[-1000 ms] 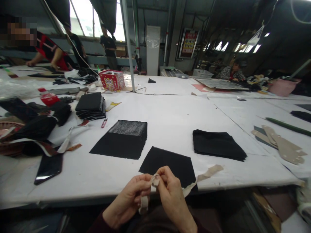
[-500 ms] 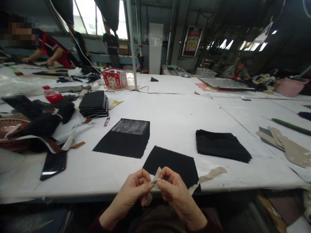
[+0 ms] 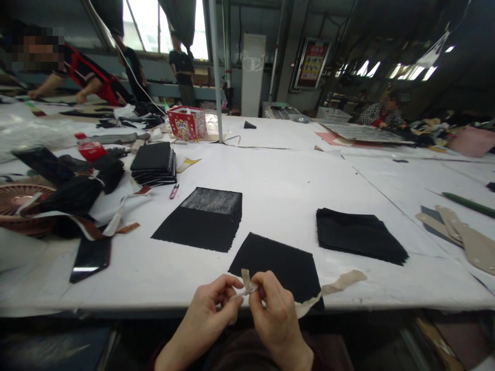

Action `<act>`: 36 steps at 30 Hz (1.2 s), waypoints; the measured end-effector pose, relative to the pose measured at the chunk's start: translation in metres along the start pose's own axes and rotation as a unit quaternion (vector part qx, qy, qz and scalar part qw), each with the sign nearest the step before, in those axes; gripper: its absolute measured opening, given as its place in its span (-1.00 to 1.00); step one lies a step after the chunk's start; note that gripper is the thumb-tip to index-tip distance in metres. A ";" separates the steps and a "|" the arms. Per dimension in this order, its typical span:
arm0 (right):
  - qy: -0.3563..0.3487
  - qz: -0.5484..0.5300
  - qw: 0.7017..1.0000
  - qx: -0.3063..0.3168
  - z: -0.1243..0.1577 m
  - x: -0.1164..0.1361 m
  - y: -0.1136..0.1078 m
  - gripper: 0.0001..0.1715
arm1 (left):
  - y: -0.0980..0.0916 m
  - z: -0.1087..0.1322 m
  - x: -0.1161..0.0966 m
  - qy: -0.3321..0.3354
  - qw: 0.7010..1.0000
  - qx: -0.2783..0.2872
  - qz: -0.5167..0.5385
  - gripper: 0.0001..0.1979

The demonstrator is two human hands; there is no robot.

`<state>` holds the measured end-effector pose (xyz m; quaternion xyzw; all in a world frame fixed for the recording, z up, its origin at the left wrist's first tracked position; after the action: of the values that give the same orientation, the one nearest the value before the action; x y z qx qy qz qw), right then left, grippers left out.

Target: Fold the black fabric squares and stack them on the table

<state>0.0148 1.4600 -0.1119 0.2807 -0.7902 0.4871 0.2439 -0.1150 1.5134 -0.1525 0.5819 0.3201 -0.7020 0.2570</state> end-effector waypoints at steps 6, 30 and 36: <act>0.066 -0.045 0.997 -0.002 0.005 -0.012 0.007 -0.92 | 0.012 -0.004 0.004 0.001 0.997 0.036 0.064 -0.78; -0.284 0.115 0.950 0.063 0.032 0.035 0.018 -0.60 | 0.030 -0.009 0.038 -0.068 0.831 -0.110 0.540 -0.70; -0.165 0.018 0.986 -0.010 0.024 0.022 0.013 -0.67 | 0.026 -0.009 0.037 -0.054 0.857 -0.099 0.503 -0.80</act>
<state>-0.0126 1.4382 -0.1149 0.3405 -0.8295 0.4305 0.1036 -0.0969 1.5030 -0.1936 0.5960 0.0369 -0.4721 0.6485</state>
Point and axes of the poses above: each hand's wrist, its own z-axis away from the middle knuckle, its own y-axis out of the palm, x = y × z, the point moved 8 cm from there along -z, towards the middle knuckle, and after that the axes turned 7 degrees about x, right-handed, at the moved point
